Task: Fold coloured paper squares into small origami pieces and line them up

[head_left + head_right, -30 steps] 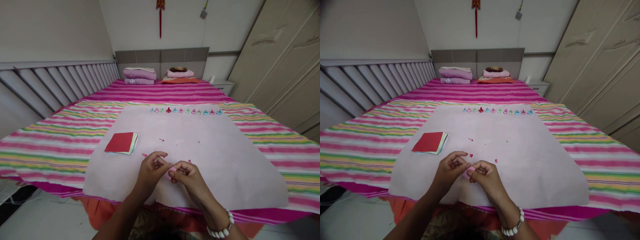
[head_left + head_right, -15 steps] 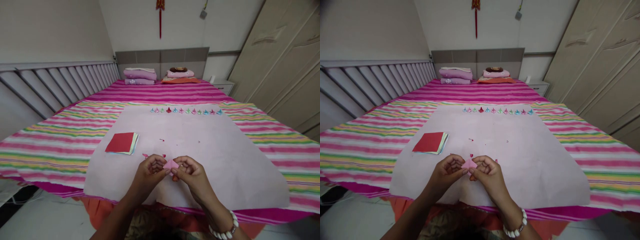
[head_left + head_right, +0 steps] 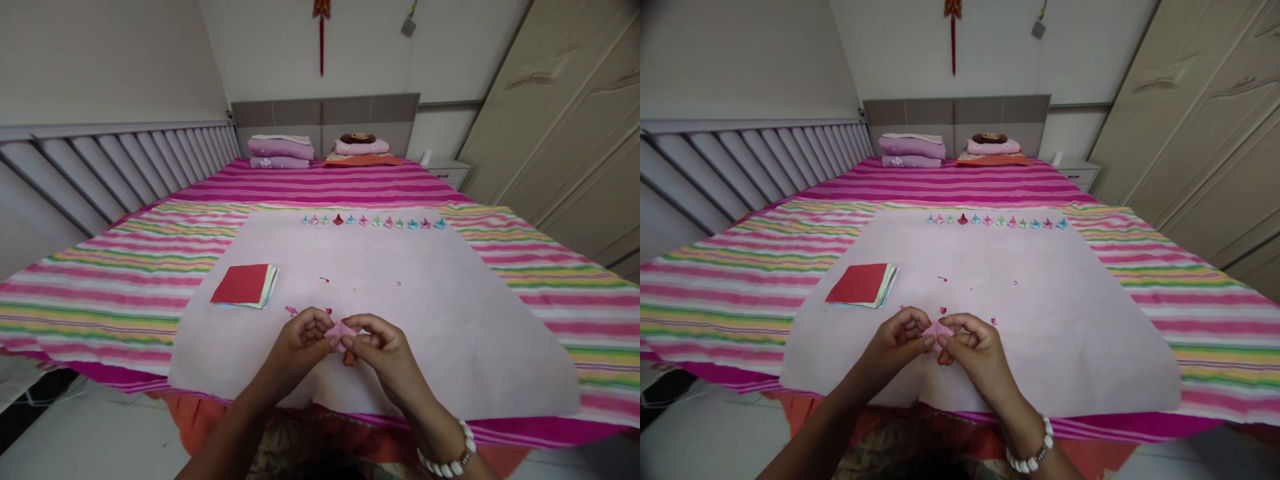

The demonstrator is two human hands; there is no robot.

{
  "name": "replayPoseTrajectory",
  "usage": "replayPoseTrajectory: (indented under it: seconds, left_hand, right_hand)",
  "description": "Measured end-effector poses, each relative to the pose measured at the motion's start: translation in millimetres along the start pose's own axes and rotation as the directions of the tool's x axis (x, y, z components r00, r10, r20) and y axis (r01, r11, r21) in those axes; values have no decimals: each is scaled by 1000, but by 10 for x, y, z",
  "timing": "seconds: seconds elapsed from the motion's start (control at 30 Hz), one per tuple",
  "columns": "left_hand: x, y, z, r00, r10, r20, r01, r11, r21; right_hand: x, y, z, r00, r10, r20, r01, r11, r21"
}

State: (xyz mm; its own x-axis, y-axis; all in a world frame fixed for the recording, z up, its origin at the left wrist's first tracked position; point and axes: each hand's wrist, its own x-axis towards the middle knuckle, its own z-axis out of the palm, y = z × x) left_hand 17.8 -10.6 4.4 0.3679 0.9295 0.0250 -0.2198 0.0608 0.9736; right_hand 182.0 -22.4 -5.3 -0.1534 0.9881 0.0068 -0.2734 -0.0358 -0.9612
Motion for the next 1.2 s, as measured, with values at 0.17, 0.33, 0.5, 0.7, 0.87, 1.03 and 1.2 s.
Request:
replayPoseTrajectory:
  seconds: [0.17,0.33,0.5,0.7,0.87,1.03,1.2]
  left_hand:
    - [-6,-18,-9,999,-45,-19,45,999,22]
    - [-18,-12,12,997,-77,-30,78,996,37]
    - [-30,-2,40,993,-77,-87,81,996,42]
    - [-55,9,31,991,-76,-113,82,996,46]
    - [-79,0,16,990,-85,-109,87,996,15]
    - [-84,11,33,990,-84,-116,81,996,-31]
    - [-72,34,47,986,-82,-143,82,997,-1]
  right_hand:
    - [17,0,18,1000,28,2,-28,999,29]
    - [36,21,15,998,59,36,-61,997,54]
    - [29,36,8,996,76,52,-79,996,48]
    - [32,29,16,997,80,19,-82,991,108]
    - [36,2,35,995,102,-3,-100,979,176]
    - [40,17,33,999,43,7,-44,979,202]
    - [33,34,24,998,-52,19,50,996,72]
